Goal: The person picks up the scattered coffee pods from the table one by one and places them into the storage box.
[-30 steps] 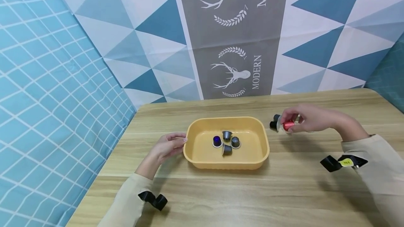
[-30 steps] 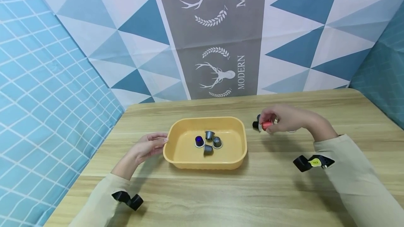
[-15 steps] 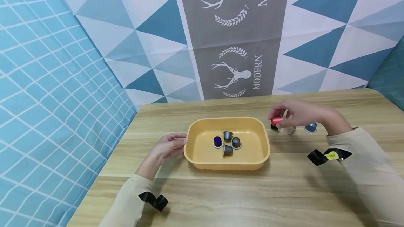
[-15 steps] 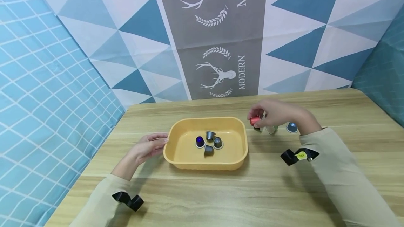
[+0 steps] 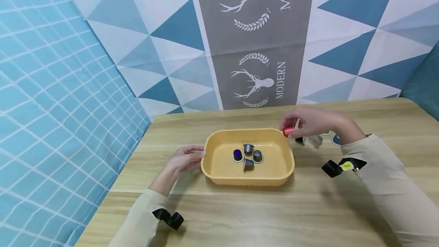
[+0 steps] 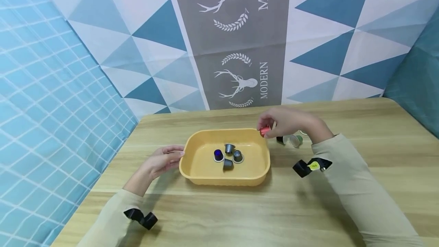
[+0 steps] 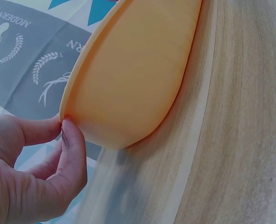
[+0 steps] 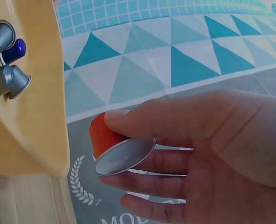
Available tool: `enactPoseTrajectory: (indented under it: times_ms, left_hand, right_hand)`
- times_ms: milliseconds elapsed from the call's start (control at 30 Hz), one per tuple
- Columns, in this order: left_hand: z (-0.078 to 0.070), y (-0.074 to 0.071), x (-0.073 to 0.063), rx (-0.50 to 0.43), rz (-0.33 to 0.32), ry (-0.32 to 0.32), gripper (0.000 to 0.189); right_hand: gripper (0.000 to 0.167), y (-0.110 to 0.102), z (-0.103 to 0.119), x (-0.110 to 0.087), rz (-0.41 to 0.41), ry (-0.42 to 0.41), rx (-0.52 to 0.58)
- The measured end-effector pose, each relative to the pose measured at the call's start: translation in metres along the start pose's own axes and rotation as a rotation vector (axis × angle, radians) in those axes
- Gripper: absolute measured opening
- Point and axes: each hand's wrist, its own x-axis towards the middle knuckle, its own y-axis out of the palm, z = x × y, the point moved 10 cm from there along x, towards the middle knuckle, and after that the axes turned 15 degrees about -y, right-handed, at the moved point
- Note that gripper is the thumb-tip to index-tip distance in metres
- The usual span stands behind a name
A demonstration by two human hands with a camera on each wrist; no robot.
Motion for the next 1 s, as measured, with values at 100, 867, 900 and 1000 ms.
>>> enactPoseTrajectory:
  times_ms: [100,867,900,1000]
  left_hand:
    - [0.003,0.002,0.002,0.006,0.006,-0.001,0.044]
    - [0.004,-0.002,0.001,0.003,-0.023,-0.002,0.043]
    - [0.004,-0.002,0.001,0.002,-0.022,-0.001,0.043]
    - [0.003,-0.001,0.001,0.001,-0.020,-0.005,0.043]
  right_hand:
    - [0.016,0.004,0.001,0.000,0.008,0.004,0.017]
    - [0.017,0.016,0.014,0.030,0.062,-0.076,0.033]
    - [0.017,0.016,0.014,0.031,0.063,-0.077,0.033]
    - [0.016,0.017,0.016,0.035,0.075,-0.079,0.035]
